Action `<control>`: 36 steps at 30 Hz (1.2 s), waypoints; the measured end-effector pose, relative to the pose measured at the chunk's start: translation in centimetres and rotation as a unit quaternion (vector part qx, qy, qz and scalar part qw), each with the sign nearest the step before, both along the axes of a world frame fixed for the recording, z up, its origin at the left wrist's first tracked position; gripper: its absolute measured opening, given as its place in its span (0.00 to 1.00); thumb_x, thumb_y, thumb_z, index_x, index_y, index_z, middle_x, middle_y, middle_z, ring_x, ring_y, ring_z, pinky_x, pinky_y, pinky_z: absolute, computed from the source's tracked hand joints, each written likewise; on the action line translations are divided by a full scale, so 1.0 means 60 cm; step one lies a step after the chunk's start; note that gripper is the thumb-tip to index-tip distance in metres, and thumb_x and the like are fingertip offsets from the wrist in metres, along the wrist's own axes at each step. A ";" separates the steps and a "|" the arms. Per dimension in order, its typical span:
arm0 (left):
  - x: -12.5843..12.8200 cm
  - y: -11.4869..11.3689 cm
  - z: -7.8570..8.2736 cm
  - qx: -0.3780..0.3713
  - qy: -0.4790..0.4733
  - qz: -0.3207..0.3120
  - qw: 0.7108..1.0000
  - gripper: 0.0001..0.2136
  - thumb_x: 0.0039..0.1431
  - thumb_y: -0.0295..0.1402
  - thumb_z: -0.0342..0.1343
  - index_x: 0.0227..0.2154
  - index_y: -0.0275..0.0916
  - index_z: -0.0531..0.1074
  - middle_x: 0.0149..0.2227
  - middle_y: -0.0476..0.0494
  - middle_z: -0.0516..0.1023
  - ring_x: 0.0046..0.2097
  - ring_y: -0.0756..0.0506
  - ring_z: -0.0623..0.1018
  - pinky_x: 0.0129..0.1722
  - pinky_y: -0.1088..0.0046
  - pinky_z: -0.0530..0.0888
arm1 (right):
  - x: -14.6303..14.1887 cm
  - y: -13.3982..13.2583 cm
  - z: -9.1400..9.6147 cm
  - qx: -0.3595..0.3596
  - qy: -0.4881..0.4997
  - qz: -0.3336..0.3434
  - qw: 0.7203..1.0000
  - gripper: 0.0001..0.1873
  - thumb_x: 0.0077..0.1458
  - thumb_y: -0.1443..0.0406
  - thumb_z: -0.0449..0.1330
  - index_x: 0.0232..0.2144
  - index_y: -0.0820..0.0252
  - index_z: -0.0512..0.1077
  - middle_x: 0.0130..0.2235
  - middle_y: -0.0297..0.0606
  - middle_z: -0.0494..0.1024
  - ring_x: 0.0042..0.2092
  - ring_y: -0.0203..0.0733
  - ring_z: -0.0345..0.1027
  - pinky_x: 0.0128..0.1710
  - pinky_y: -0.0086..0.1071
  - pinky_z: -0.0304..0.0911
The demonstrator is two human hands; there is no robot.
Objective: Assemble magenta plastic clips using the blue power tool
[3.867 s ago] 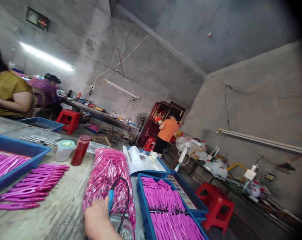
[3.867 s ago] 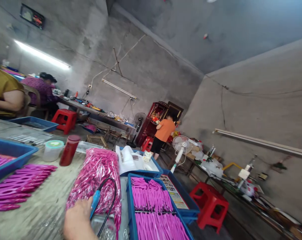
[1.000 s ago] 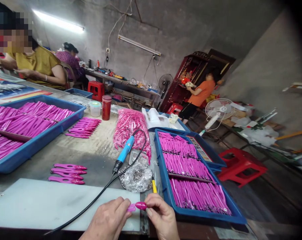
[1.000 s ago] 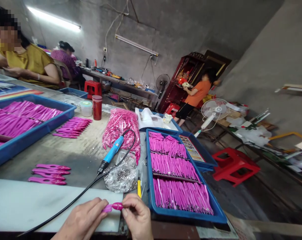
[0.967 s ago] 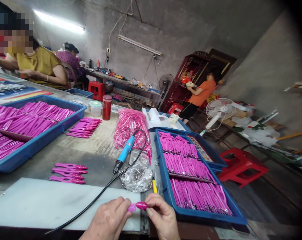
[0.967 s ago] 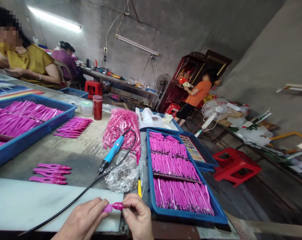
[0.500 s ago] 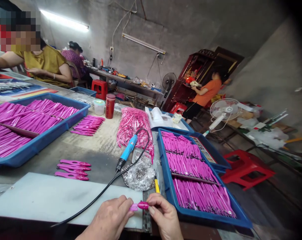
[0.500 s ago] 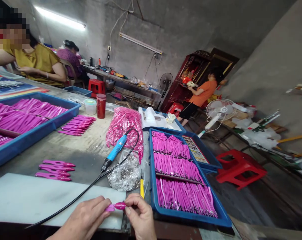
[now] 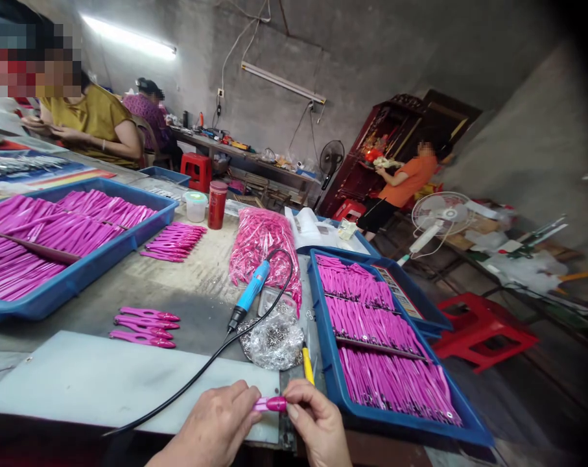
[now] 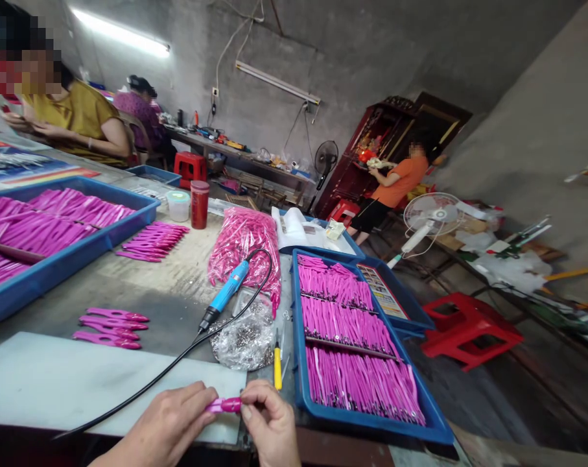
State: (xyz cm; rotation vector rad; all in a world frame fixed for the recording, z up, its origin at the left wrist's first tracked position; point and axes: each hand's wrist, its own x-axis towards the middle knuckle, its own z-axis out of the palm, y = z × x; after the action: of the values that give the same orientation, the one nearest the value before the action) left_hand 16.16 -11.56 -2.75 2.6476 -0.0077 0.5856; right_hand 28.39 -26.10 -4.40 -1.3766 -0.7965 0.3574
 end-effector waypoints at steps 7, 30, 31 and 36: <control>-0.002 -0.005 0.002 0.019 -0.027 -0.014 0.999 0.07 0.60 0.27 0.41 0.30 0.40 0.62 0.24 0.52 0.69 0.23 0.51 0.70 0.22 0.77 0.63 | -0.021 0.003 0.003 -0.023 -0.032 -0.037 0.999 0.07 0.49 0.60 0.61 0.25 0.58 0.73 0.28 0.38 0.72 0.32 0.39 0.67 0.33 0.28 0.63; -0.005 -0.006 0.033 0.103 -0.083 -0.027 0.991 0.08 0.62 0.27 0.39 0.29 0.39 0.61 0.21 0.51 0.66 0.20 0.50 0.67 0.18 0.75 0.61 | -0.020 0.002 0.039 -0.105 -0.236 0.066 0.964 0.07 0.53 0.65 0.57 0.34 0.57 0.73 0.28 0.36 0.75 0.29 0.37 0.69 0.29 0.25 0.65; -0.005 -0.006 0.033 0.105 -0.081 -0.026 0.991 0.08 0.62 0.27 0.39 0.30 0.39 0.61 0.22 0.51 0.66 0.20 0.50 0.67 0.19 0.75 0.62 | -0.020 0.003 0.041 -0.102 -0.236 0.065 0.964 0.06 0.52 0.65 0.57 0.35 0.57 0.73 0.28 0.35 0.75 0.29 0.36 0.69 0.29 0.25 0.65; -0.004 -0.005 0.033 0.123 -0.072 -0.035 0.989 0.08 0.61 0.27 0.40 0.28 0.39 0.61 0.22 0.51 0.66 0.20 0.50 0.67 0.19 0.75 0.61 | -0.020 0.005 0.045 -0.098 -0.237 0.080 0.963 0.07 0.52 0.67 0.57 0.35 0.56 0.72 0.28 0.34 0.75 0.29 0.35 0.69 0.29 0.24 0.64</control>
State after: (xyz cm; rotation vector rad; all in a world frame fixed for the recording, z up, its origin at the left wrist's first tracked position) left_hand 15.92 -11.86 -0.80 2.8191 -0.2286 0.7974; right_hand 27.19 -25.82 -1.73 -1.6148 -1.3009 0.2361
